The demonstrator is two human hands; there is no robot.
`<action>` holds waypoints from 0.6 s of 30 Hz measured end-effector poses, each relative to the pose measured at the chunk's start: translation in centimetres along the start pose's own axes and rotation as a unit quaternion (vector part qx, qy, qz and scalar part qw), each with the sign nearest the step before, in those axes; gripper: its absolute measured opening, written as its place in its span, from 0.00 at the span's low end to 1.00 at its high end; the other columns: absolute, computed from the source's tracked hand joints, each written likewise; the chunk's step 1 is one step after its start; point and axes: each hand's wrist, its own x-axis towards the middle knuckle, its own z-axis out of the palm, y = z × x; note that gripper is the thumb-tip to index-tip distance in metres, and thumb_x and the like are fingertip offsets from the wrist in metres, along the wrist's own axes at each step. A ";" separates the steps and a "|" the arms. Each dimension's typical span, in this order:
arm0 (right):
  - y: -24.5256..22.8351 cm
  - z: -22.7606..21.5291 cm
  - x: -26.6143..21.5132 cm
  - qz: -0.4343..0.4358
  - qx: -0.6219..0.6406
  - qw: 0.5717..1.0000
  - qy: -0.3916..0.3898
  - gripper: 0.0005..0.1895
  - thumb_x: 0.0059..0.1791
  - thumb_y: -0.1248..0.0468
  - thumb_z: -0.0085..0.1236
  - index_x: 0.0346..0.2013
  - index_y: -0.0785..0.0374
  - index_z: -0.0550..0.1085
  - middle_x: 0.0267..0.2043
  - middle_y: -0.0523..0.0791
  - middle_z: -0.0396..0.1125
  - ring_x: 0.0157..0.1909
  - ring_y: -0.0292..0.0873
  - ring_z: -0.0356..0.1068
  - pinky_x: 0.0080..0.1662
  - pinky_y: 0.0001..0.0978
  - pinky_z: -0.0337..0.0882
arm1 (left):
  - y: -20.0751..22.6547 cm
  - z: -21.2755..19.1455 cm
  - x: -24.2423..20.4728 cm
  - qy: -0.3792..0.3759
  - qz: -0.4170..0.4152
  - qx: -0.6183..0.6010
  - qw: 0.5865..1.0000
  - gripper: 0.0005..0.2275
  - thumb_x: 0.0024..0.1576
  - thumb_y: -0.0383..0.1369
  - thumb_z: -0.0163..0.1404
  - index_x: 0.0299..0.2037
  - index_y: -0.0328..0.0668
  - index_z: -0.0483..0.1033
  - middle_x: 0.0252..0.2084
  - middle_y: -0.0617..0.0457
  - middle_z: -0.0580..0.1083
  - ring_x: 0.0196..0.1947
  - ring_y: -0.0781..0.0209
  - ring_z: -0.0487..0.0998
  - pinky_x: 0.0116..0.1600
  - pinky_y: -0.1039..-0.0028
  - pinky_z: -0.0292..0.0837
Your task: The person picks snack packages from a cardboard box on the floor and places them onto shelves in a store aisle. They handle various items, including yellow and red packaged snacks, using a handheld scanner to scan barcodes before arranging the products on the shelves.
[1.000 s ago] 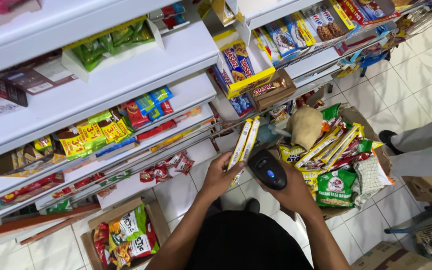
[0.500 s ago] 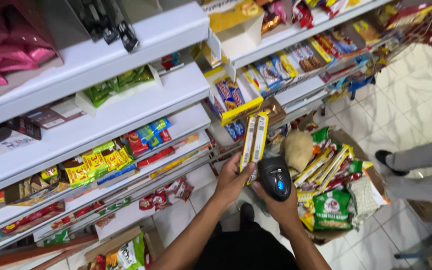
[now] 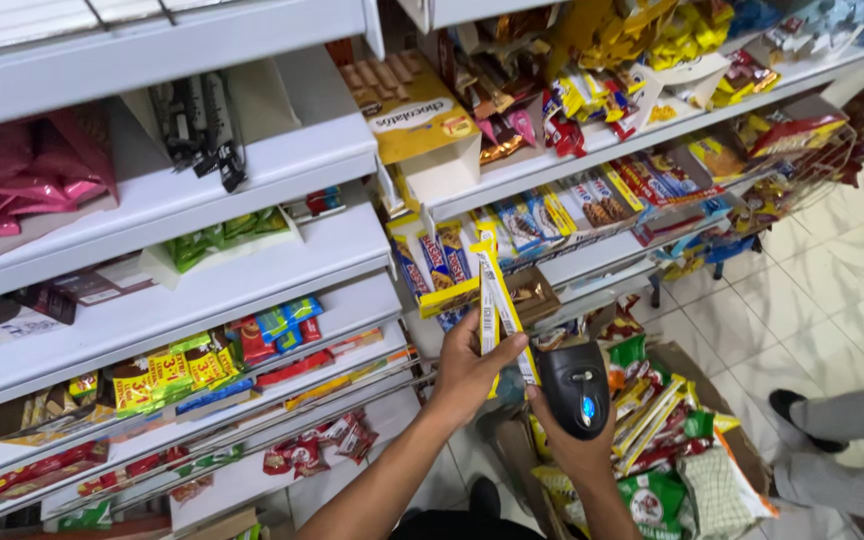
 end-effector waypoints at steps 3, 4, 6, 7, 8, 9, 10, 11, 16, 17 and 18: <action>0.5 -0.2 0.9 -0.024 0.031 0.999 0.010 0.18 0.41 0.69 0.70 0.44 0.67 0.76 0.38 0.42 0.74 0.36 0.34 0.73 0.40 0.28 0.74 | 0.1 1.4 1.0 0.029 -0.003 0.023 0.999 0.17 0.56 0.29 0.59 0.55 0.40 0.75 0.39 0.60 0.76 0.37 0.74 0.74 0.44 0.79 0.73; 0.8 -0.2 1.1 -0.031 0.044 0.998 0.013 0.20 0.41 0.69 0.70 0.45 0.67 0.75 0.39 0.42 0.73 0.37 0.34 0.73 0.40 0.28 0.74 | 0.1 1.7 1.2 0.027 0.001 0.028 0.999 0.16 0.56 0.29 0.59 0.55 0.40 0.75 0.39 0.61 0.76 0.38 0.74 0.74 0.44 0.79 0.73; 1.4 -0.3 1.5 -0.030 0.046 0.998 0.028 0.22 0.41 0.69 0.70 0.47 0.66 0.74 0.40 0.42 0.73 0.38 0.34 0.73 0.41 0.28 0.75 | -0.2 2.3 1.8 0.017 0.010 0.036 0.999 0.16 0.57 0.29 0.59 0.55 0.40 0.75 0.39 0.61 0.76 0.38 0.75 0.74 0.44 0.80 0.72; 1.8 -0.6 1.6 -0.029 0.046 0.998 0.036 0.22 0.40 0.69 0.70 0.48 0.65 0.74 0.40 0.42 0.73 0.39 0.34 0.73 0.41 0.27 0.75 | -0.5 2.6 2.1 0.018 0.014 0.045 0.999 0.15 0.57 0.29 0.59 0.54 0.39 0.76 0.39 0.60 0.76 0.38 0.75 0.74 0.44 0.80 0.72; 2.0 -0.9 1.9 -0.016 0.044 0.998 0.044 0.21 0.41 0.69 0.70 0.47 0.66 0.74 0.39 0.42 0.73 0.38 0.34 0.73 0.41 0.28 0.75 | -0.7 3.0 2.4 0.020 0.017 0.053 0.998 0.14 0.58 0.30 0.59 0.53 0.38 0.76 0.39 0.60 0.76 0.38 0.74 0.74 0.43 0.80 0.73; 2.3 -1.2 2.2 -0.002 0.041 0.998 0.053 0.20 0.42 0.69 0.70 0.46 0.66 0.75 0.38 0.43 0.73 0.37 0.35 0.73 0.40 0.28 0.75 | -0.9 3.4 2.9 0.020 0.020 0.061 0.998 0.13 0.59 0.30 0.59 0.52 0.37 0.76 0.39 0.59 0.76 0.38 0.74 0.75 0.43 0.80 0.73; 2.5 -1.4 2.5 0.011 0.038 0.997 0.062 0.18 0.42 0.69 0.71 0.45 0.67 0.75 0.37 0.43 0.73 0.36 0.36 0.74 0.40 0.29 0.75 | -1.0 3.7 3.3 0.023 0.010 0.043 0.999 0.13 0.58 0.30 0.58 0.52 0.38 0.75 0.39 0.59 0.77 0.37 0.74 0.75 0.41 0.80 0.72; 2.7 -1.7 2.9 0.018 0.035 0.996 0.077 0.19 0.42 0.68 0.71 0.45 0.67 0.75 0.37 0.43 0.74 0.36 0.36 0.73 0.39 0.29 0.75 | -1.1 4.1 3.6 0.025 -0.001 0.025 0.999 0.13 0.58 0.31 0.58 0.52 0.39 0.75 0.39 0.59 0.77 0.37 0.74 0.76 0.39 0.80 0.72; 2.8 -2.9 4.3 -0.046 0.028 0.991 0.119 0.20 0.42 0.67 0.71 0.45 0.66 0.75 0.37 0.42 0.74 0.34 0.35 0.73 0.38 0.27 0.74 | -1.2 6.0 5.6 0.049 -0.052 0.044 0.996 0.12 0.57 0.30 0.58 0.49 0.39 0.75 0.35 0.55 0.76 0.31 0.69 0.74 0.28 0.77 0.61; 2.7 -3.2 4.6 -0.037 0.023 0.991 0.124 0.20 0.41 0.66 0.71 0.46 0.66 0.75 0.37 0.42 0.73 0.34 0.35 0.73 0.37 0.27 0.73 | -1.3 6.4 6.0 0.043 -0.047 0.053 0.997 0.11 0.59 0.30 0.59 0.49 0.38 0.76 0.34 0.55 0.75 0.29 0.69 0.70 0.29 0.77 0.61; 2.7 -3.5 4.9 -0.027 0.018 0.991 0.130 0.21 0.41 0.66 0.71 0.46 0.66 0.75 0.37 0.42 0.73 0.34 0.35 0.72 0.37 0.27 0.73 | -1.4 6.8 6.4 0.038 -0.042 0.061 0.996 0.11 0.60 0.31 0.59 0.50 0.38 0.76 0.34 0.55 0.74 0.27 0.68 0.67 0.29 0.77 0.60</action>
